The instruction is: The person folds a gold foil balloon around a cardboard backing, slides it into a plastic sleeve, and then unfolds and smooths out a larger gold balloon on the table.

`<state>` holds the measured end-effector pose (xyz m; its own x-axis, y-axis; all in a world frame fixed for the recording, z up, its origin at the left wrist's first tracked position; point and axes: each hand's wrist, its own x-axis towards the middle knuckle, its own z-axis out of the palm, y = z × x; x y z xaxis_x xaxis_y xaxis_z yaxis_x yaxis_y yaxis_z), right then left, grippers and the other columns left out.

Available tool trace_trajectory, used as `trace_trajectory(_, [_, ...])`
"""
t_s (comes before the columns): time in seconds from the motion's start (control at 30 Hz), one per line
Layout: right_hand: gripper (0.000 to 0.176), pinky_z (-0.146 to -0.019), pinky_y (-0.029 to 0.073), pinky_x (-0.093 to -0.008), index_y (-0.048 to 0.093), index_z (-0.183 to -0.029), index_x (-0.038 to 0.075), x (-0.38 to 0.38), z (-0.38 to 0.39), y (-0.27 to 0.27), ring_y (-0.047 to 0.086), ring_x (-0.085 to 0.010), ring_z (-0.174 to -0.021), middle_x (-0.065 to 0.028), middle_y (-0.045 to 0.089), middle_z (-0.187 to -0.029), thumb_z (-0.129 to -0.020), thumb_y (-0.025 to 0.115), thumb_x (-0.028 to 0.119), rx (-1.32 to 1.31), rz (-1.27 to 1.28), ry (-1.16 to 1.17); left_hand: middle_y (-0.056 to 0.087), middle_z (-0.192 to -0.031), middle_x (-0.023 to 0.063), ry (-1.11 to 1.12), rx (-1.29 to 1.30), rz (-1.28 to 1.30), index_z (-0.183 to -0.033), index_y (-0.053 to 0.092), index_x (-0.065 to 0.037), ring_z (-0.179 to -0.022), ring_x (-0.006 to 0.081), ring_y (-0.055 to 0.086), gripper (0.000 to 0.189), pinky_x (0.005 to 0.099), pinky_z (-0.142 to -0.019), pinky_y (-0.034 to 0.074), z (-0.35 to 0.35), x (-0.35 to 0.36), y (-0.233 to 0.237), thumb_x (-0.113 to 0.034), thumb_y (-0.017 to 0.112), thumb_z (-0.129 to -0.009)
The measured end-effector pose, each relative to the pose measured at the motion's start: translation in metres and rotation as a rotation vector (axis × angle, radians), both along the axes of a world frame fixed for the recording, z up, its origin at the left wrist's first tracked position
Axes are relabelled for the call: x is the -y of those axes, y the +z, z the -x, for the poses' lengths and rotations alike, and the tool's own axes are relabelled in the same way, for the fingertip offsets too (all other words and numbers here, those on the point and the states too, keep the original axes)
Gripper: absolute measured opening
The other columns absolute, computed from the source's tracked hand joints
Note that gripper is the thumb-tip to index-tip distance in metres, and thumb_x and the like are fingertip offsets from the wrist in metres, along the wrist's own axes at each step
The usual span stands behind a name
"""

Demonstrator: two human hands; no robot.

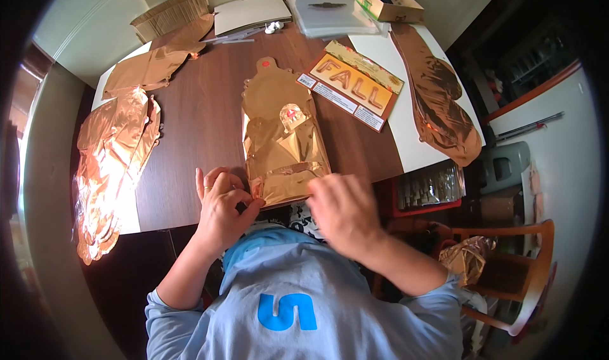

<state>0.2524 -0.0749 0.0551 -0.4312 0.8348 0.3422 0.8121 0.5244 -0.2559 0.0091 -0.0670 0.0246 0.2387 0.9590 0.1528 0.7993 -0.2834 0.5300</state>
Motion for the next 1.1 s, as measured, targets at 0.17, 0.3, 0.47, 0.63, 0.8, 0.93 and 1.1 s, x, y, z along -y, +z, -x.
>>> trace_trajectory(0.17, [0.059,-0.112,0.029,-0.0608,0.046,-0.143,0.003,0.033,0.035,-0.045,0.035,-0.0460,-0.138,-0.0243,0.036,-0.150,-0.090,0.064,0.023,0.087,0.094,0.205,0.056,-0.098,0.0053,-0.023,-0.004,-0.017,-0.073,0.074,-0.008,-0.122,0.0316,0.046,0.017,0.0642,-0.115,0.009,0.001,-0.001,-0.002,-0.023,0.081,-0.076])
trace_trajectory(0.3, [0.063,-0.110,0.023,-0.0705,0.043,-0.148,0.010,0.037,0.037,-0.063,0.022,-0.0505,-0.142,-0.0244,0.021,-0.157,-0.090,0.063,0.026,0.197,0.103,0.150,0.056,-0.098,0.0053,-0.034,0.004,-0.013,-0.075,0.074,-0.008,-0.122,0.0315,0.046,0.016,0.0645,-0.115,0.009,0.004,-0.003,-0.002,-0.023,0.080,-0.077])
trace_trajectory(0.47, [0.067,-0.110,0.023,-0.0701,0.041,-0.149,0.012,0.037,0.039,-0.058,0.025,-0.0515,-0.140,-0.0243,0.023,-0.157,-0.088,0.065,0.026,0.173,0.129,0.121,0.056,-0.098,0.0064,-0.011,-0.016,-0.005,-0.075,0.073,-0.009,-0.122,0.0318,0.047,0.016,0.0645,-0.115,0.009,0.005,-0.005,-0.002,-0.024,0.079,-0.078])
trace_trajectory(0.63, [0.066,-0.108,0.026,-0.0691,0.042,-0.148,0.013,0.034,0.041,-0.048,0.029,-0.0514,-0.138,-0.0243,0.026,-0.156,-0.086,0.063,0.019,0.167,0.180,0.105,0.058,-0.102,0.0093,-0.004,-0.026,-0.228,-0.092,0.070,-0.010,-0.119,0.0319,0.051,0.019,0.0609,-0.114,0.023,0.008,-0.009,-0.012,-0.020,0.078,-0.078])
trace_trajectory(0.8, [0.062,-0.107,0.028,-0.0682,0.044,-0.147,0.012,0.034,0.043,-0.046,0.031,-0.0508,-0.137,-0.0235,0.029,-0.155,-0.087,0.059,0.015,0.160,0.174,0.090,0.062,-0.117,0.0113,-0.460,0.041,-0.364,-0.111,0.067,-0.006,-0.118,0.0306,0.058,0.037,0.0538,-0.114,0.031,0.015,-0.013,-0.017,-0.014,0.077,-0.077])
trace_trajectory(0.93, [0.063,-0.107,0.029,-0.0674,0.043,-0.148,0.012,0.034,0.044,-0.047,0.032,-0.0503,-0.136,-0.0234,0.031,-0.154,-0.087,0.059,0.016,0.181,0.160,0.072,0.061,-0.124,0.0116,-0.517,-0.005,-0.265,-0.119,0.066,-0.005,-0.126,0.0297,0.054,0.045,0.0542,-0.115,0.029,0.021,-0.015,-0.019,-0.015,0.076,-0.077])
trace_trajectory(1.1, [0.068,-0.107,0.030,-0.0649,0.040,-0.149,0.009,0.032,0.043,-0.036,0.033,-0.0494,-0.136,-0.0259,0.030,-0.154,-0.085,0.063,0.020,0.133,0.213,0.055,0.060,-0.130,0.0124,-0.531,-0.069,-0.218,-0.124,0.065,-0.005,-0.133,0.0316,0.050,0.048,0.0547,-0.117,0.025,0.024,-0.014,-0.013,-0.019,0.074,-0.078])
